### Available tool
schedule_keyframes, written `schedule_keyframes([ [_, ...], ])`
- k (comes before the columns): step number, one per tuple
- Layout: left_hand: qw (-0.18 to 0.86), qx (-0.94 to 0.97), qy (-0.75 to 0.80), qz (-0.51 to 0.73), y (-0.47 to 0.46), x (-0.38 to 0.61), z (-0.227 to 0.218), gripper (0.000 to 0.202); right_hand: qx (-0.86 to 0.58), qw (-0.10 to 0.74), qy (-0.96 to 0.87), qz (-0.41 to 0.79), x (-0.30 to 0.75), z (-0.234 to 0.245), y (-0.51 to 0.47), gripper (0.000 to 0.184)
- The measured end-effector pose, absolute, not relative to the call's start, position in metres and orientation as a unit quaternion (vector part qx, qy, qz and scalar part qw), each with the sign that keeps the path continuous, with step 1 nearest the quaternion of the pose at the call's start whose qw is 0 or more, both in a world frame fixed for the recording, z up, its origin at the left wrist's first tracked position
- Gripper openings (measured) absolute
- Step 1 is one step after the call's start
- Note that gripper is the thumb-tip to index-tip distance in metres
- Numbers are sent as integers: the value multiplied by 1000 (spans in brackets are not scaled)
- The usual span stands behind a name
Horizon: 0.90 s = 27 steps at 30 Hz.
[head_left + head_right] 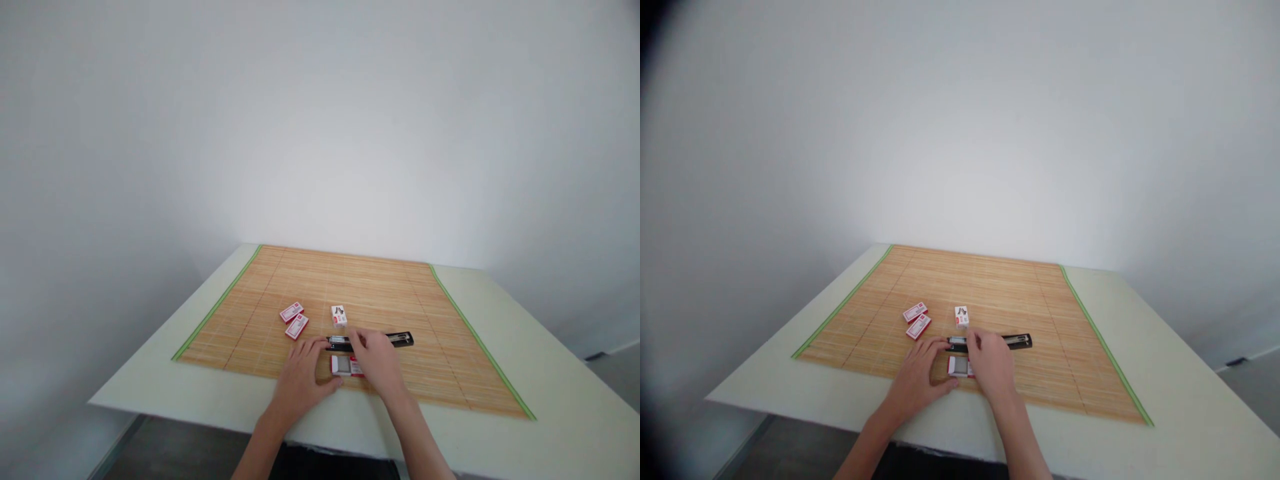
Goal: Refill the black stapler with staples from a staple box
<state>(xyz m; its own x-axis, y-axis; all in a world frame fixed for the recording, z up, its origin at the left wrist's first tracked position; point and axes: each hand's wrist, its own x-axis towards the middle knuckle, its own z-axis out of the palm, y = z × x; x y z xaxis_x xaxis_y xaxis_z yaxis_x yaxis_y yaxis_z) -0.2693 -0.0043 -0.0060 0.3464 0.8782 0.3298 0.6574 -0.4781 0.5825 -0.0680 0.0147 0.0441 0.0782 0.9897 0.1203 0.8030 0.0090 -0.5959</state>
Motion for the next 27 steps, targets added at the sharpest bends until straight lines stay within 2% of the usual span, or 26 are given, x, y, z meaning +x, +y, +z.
schedule_keyframes([
  [9, 190, 800, 475, 315, -2, -272, -8, 63, -635, 340, -602, 345, -81, 21, 19, 47],
  [14, 201, 796, 474, 318, -1, -272, -11, 62, -684, 325, -611, 231, -80, 25, 12, 40],
  [16, 199, 795, 475, 320, -2, -272, -11, 63, -681, 315, -620, 228, -80, 26, 11, 40],
  [24, 194, 793, 479, 322, -1, -271, -11, 65, -620, 405, -507, 442, -82, 7, 20, 49],
  [27, 193, 795, 478, 321, -1, -272, -12, 65, -608, 428, -476, 469, -84, 2, 20, 50],
])
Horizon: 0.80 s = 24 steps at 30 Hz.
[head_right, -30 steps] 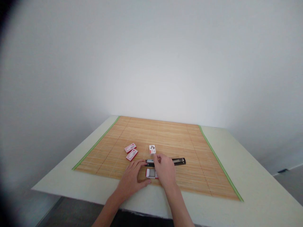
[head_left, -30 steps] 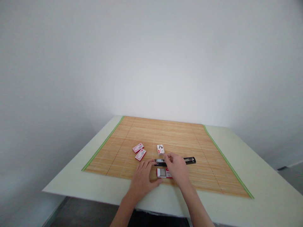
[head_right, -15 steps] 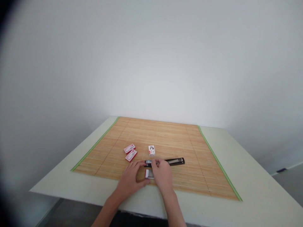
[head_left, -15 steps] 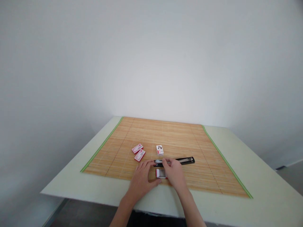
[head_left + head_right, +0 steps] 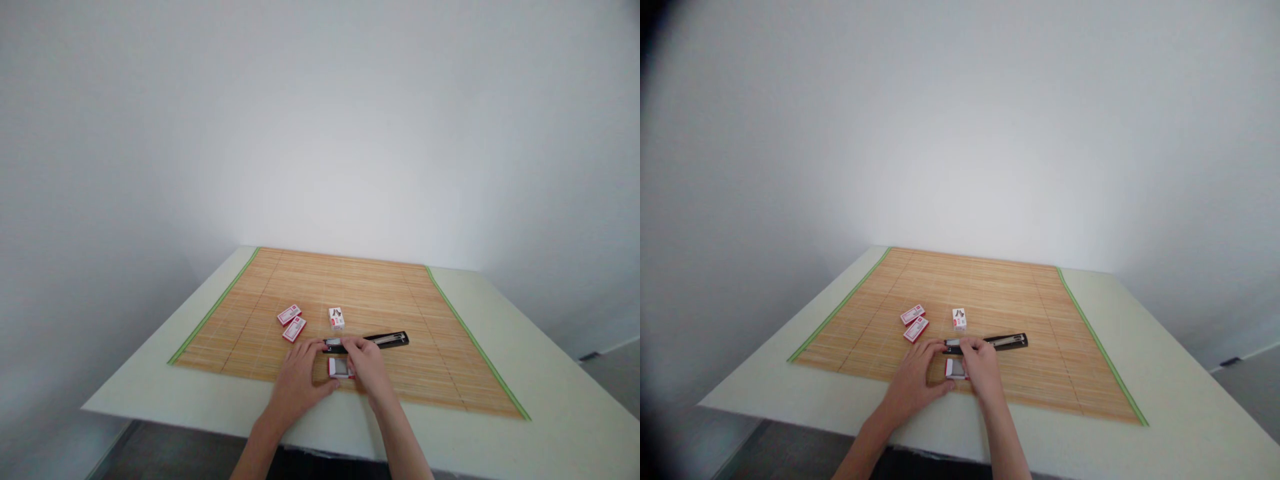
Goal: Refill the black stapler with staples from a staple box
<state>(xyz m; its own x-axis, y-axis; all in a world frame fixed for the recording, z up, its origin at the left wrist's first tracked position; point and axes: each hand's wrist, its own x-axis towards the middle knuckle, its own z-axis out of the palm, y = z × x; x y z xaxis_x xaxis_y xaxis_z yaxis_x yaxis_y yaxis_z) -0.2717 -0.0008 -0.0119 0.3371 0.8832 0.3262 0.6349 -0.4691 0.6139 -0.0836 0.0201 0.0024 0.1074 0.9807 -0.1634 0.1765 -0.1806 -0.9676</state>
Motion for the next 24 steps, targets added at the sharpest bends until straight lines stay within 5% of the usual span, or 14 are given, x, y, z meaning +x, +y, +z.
schedule_keyframes([
  [9, 205, 797, 473, 316, -1, -273, -9, 62, -597, 405, -576, 384, -100, 15, 29, 27],
  [15, 204, 799, 473, 310, -4, -274, -3, 49, -576, 310, -716, 246, -76, 55, 9, 17],
  [24, 189, 801, 472, 316, -4, -273, -2, 37, -566, 185, -772, 223, -58, 53, -8, 12],
])
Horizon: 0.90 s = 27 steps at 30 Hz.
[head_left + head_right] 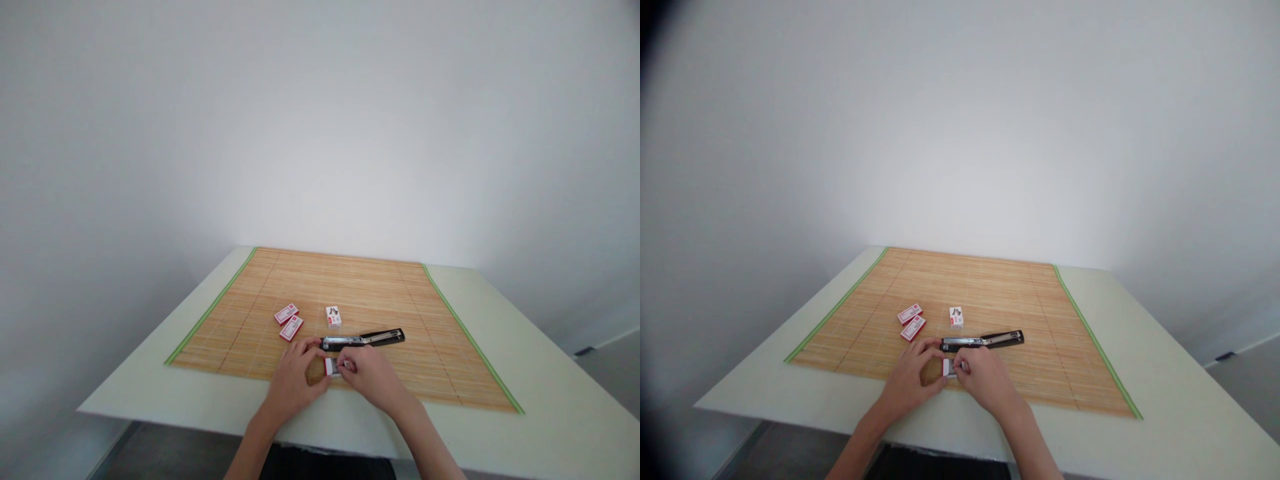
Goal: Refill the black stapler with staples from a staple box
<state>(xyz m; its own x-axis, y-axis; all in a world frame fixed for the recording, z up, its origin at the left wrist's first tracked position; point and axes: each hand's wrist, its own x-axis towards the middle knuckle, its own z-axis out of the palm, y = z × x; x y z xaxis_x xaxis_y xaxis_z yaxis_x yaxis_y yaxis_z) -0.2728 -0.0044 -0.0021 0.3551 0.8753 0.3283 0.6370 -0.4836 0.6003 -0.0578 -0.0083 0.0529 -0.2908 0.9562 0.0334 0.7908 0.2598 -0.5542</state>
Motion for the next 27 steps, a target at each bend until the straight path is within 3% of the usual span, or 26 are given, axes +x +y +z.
schedule_keyframes([
  [8, 197, 801, 473, 310, -4, -274, 0, 33, -579, 210, -748, 247, -32, 51, -13, 17],
  [14, 188, 803, 478, 302, -3, -274, -2, 31, -600, 182, -729, 274, 11, 41, -19, 38],
  [21, 203, 810, 472, 281, 2, -278, -6, 33, -532, 229, -755, 308, -6, 34, -13, 21],
  [27, 204, 811, 473, 276, 4, -279, -9, 36, -534, 221, -755, 309, -30, 29, -17, 33],
])
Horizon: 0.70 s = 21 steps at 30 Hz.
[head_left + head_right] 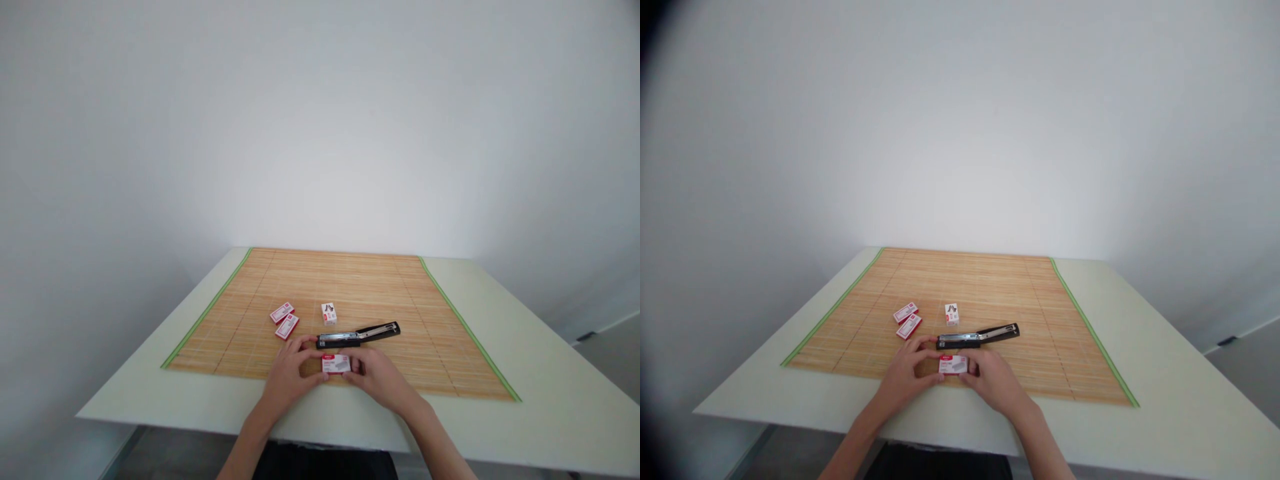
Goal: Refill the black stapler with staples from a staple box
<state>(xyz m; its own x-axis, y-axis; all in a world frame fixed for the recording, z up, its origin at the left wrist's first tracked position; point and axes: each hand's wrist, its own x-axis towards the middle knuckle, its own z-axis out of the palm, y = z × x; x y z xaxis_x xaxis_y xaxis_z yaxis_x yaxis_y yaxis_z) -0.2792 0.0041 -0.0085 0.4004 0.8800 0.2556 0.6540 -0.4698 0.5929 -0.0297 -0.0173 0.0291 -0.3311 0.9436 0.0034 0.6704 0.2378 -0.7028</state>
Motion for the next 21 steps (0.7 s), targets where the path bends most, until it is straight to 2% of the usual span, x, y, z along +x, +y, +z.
schedule_keyframes([
  [4, 205, 802, 483, 286, 1, -277, -6, 43, -571, 240, -745, 246, -22, 35, -21, 47],
  [9, 206, 786, 498, 303, -3, -273, -2, 42, -669, 385, -623, 130, 36, 45, -4, 53],
  [11, 194, 791, 499, 296, -4, -271, -1, 44, -670, 417, -582, 194, 58, 41, 5, 61],
  [13, 179, 796, 503, 285, -5, -270, -1, 44, -634, 413, -567, 325, 68, 33, 11, 66],
  [16, 166, 798, 510, 277, -7, -268, -2, 42, -559, 401, -558, 464, 61, 22, 14, 60],
  [18, 164, 799, 510, 274, -7, -268, -1, 41, -534, 400, -573, 476, 48, 23, 17, 53],
  [21, 164, 799, 511, 272, -7, -267, -1, 41, -526, 396, -624, 421, 23, 33, 26, 46],
])
